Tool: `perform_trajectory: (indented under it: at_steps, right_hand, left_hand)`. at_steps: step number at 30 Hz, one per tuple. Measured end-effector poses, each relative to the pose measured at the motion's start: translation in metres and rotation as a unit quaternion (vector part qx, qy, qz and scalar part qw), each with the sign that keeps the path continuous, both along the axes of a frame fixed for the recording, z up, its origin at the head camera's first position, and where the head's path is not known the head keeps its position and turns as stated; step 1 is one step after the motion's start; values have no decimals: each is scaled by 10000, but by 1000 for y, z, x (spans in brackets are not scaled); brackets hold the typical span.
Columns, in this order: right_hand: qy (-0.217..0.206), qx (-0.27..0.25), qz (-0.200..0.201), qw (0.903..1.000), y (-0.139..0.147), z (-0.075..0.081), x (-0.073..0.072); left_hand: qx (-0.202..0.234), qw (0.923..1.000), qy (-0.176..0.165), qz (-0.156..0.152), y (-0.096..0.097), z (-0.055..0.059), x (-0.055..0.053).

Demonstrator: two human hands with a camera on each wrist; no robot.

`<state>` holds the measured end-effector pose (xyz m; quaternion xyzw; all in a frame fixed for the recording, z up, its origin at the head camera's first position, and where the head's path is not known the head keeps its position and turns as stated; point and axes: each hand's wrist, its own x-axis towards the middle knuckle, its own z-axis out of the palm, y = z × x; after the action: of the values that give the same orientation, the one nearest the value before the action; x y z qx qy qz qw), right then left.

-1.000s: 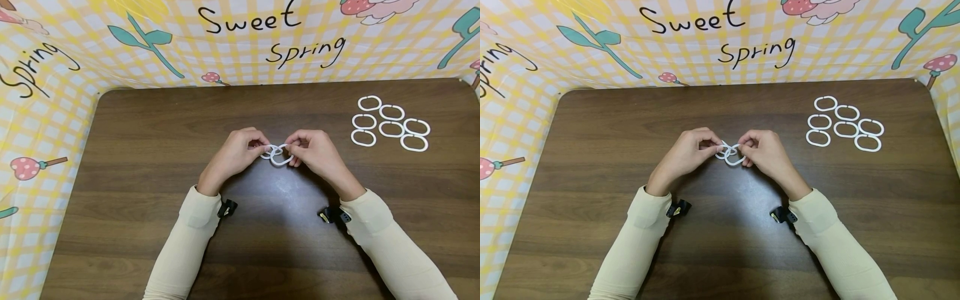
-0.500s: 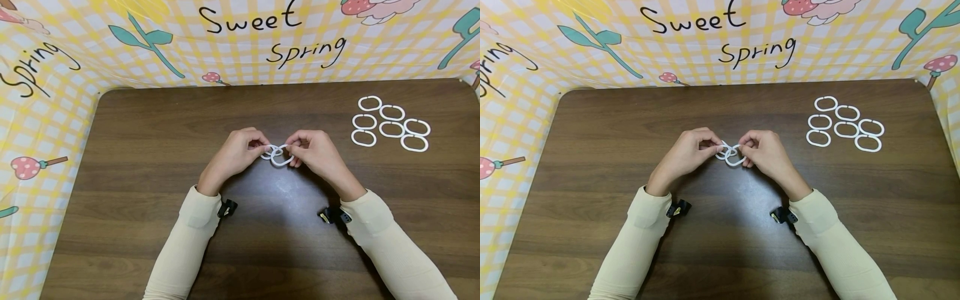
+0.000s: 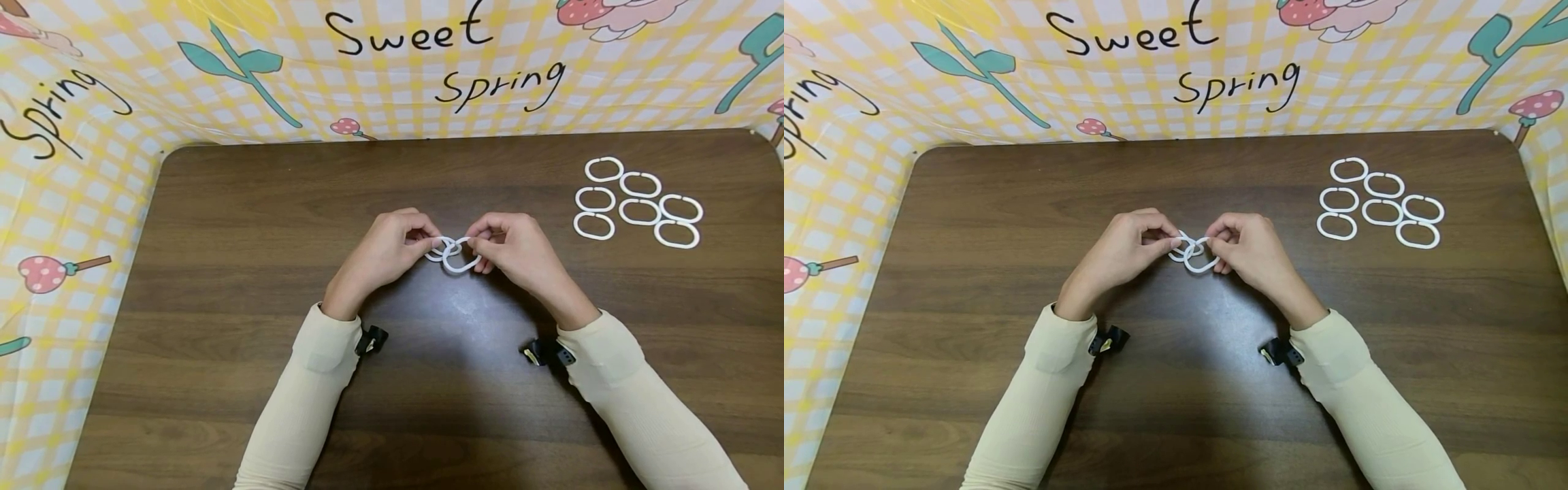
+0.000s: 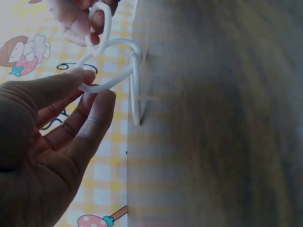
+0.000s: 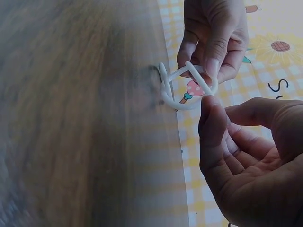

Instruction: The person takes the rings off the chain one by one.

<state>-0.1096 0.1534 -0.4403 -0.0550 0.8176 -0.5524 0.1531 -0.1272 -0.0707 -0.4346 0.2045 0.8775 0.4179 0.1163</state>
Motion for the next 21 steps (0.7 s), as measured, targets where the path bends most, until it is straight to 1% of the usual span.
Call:
perform_trajectory:
  at_steps: [12, 16, 21]
  right_hand:
    - [104, 53, -175, 9998, 12, 3, 3]
    - [163, 61, -231, 9996, 20, 5, 4]
    - [307, -62, -367, 9988, 36, 6, 5]
  left_hand:
    - [67, 9999, -57, 50, 1, 0, 1]
    - [105, 9998, -134, 66, 1, 0, 1]
    - [106, 9998, -148, 23, 1, -1, 1]
